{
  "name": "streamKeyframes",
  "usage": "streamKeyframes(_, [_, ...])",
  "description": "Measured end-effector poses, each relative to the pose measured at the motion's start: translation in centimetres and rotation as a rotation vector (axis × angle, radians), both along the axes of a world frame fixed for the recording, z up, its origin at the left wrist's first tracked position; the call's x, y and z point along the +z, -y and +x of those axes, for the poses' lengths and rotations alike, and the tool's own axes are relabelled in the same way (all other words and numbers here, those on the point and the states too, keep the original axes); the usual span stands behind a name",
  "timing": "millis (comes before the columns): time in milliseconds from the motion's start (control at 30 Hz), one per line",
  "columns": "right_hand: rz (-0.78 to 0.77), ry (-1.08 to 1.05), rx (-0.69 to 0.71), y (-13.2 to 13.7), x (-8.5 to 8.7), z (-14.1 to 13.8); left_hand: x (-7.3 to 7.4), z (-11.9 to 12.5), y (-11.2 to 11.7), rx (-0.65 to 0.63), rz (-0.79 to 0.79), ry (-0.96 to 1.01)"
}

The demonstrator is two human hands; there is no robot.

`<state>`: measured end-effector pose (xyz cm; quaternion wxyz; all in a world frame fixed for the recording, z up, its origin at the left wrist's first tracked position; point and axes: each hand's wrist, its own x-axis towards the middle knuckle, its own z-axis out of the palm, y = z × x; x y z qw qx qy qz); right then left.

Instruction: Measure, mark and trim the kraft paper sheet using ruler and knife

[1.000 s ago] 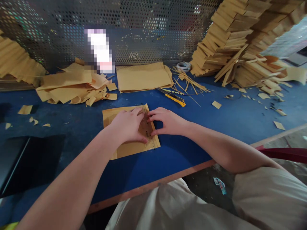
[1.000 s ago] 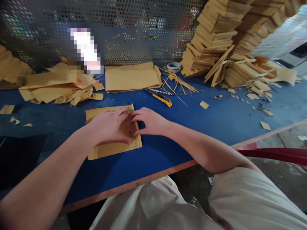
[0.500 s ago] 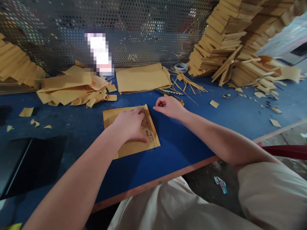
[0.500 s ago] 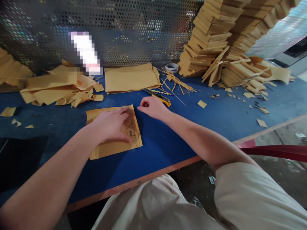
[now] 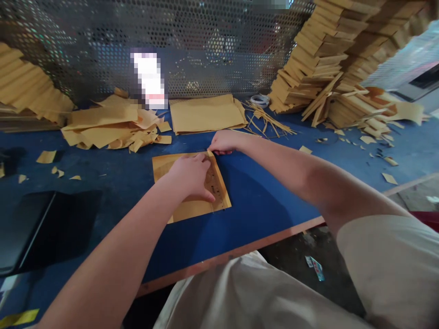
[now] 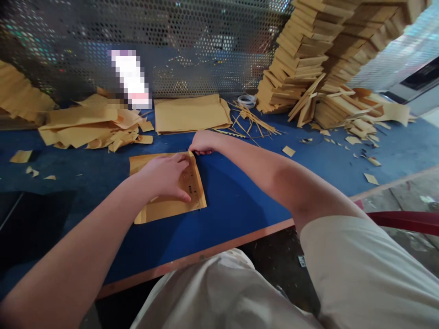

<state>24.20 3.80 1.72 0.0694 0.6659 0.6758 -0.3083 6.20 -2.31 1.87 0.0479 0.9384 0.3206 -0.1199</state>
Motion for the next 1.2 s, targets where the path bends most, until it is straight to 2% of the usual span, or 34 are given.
streamKeyframes(167, [-0.057,-0.015,-0.011,-0.6,-0.3,0.1,-0.2,0.0,-0.1,0.027,-0.026,0.011])
streamKeyframes(500, [-0.114,-0.033,-0.001,0.1,0.1,0.1,-0.3,0.0,-0.2,0.04,-0.032,0.009])
streamKeyframes(700, [-0.185,-0.019,0.07,2.4,0.8,-0.6,0.0,0.2,-0.1,0.044,-0.033,-0.017])
streamKeyframes(933, [-0.286,-0.036,0.163,5.1,0.5,-0.3,0.1,0.2,0.0,0.034,-0.024,0.002])
streamKeyframes(1033, [-0.238,-0.034,0.147,4.4,0.5,-0.3,-0.1,0.1,0.0,0.028,-0.029,-0.003])
streamKeyframes(1200, [-0.107,-0.014,0.066,1.3,0.2,-0.6,-0.2,0.0,0.0,0.043,-0.03,-0.021])
